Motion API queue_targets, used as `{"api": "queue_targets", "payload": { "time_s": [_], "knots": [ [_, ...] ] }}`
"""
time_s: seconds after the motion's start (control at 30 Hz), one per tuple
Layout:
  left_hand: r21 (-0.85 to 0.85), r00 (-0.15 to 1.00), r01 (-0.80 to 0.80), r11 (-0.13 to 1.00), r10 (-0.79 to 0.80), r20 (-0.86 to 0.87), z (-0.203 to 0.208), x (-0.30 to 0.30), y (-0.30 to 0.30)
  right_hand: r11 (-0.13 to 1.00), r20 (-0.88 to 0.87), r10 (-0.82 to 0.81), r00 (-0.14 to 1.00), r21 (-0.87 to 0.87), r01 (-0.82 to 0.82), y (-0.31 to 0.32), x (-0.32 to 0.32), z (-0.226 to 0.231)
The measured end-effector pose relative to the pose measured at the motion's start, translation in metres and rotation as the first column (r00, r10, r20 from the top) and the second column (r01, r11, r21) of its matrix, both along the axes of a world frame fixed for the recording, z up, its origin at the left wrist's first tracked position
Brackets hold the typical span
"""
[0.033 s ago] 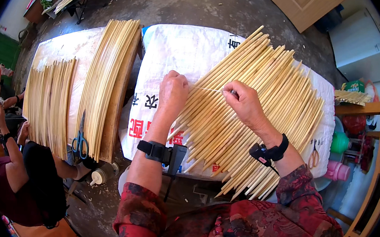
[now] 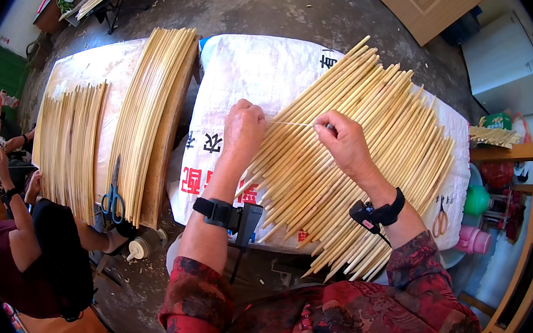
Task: The person binds wooden sticks together using thread, looping the string around each stick and pulling it tight. They use scissors to cut the thread and continue the row.
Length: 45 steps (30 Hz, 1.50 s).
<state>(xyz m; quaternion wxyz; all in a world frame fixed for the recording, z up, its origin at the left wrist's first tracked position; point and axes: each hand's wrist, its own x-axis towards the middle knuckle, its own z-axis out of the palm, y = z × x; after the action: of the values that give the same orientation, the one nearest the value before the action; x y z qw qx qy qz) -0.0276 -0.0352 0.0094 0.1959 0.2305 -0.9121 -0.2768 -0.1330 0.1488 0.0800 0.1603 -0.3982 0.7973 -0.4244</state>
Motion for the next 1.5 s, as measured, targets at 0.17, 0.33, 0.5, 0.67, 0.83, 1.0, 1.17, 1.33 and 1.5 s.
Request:
{"api": "queue_targets", "payload": {
  "time_s": [0.17,0.33,0.5,0.67,0.83,1.0,1.17,1.33,1.5],
  "knots": [
    [0.117,0.999,-0.005,0.993,-0.001,0.052,0.006,0.000,0.004,0.995,0.056,-0.089,0.994,-0.050,0.091,0.001,-0.011,-0.037],
    [0.056,1.000,-0.003,0.998,0.004,-0.001,0.008,0.009,0.011,0.991,0.111,-0.130,0.985,0.032,0.127,0.002,-0.013,-0.039],
    [-0.130,0.998,-0.022,0.991,0.029,0.051,0.012,0.014,0.043,0.995,0.087,-0.100,0.991,0.021,0.099,0.001,-0.015,-0.040],
    [-0.151,0.986,-0.057,0.987,0.079,0.144,0.007,0.020,0.049,0.994,0.094,-0.105,0.990,0.019,0.103,-0.001,-0.013,-0.037],
    [-0.118,0.993,-0.093,0.989,0.100,0.054,0.000,0.020,0.051,0.993,0.017,-0.093,0.996,-0.066,0.094,-0.003,-0.016,-0.034],
    [-0.096,0.994,-0.089,0.991,0.094,0.051,0.003,0.020,0.051,0.993,0.047,-0.079,0.996,-0.078,0.083,-0.009,-0.020,-0.017],
    [-0.127,0.996,-0.074,0.989,0.079,0.032,0.002,0.021,0.052,0.995,-0.029,-0.074,0.997,-0.068,0.072,-0.008,-0.022,-0.007],
    [-0.144,0.998,-0.058,0.988,0.062,0.024,0.002,0.020,0.052,0.998,-0.045,-0.063,0.997,0.003,0.063,-0.003,-0.026,0.001],
    [-0.189,0.999,-0.044,0.981,0.044,-0.003,-0.002,0.018,0.052,0.997,-0.189,-0.079,0.979,-0.021,0.076,-0.006,-0.035,0.015]
  ]
}}
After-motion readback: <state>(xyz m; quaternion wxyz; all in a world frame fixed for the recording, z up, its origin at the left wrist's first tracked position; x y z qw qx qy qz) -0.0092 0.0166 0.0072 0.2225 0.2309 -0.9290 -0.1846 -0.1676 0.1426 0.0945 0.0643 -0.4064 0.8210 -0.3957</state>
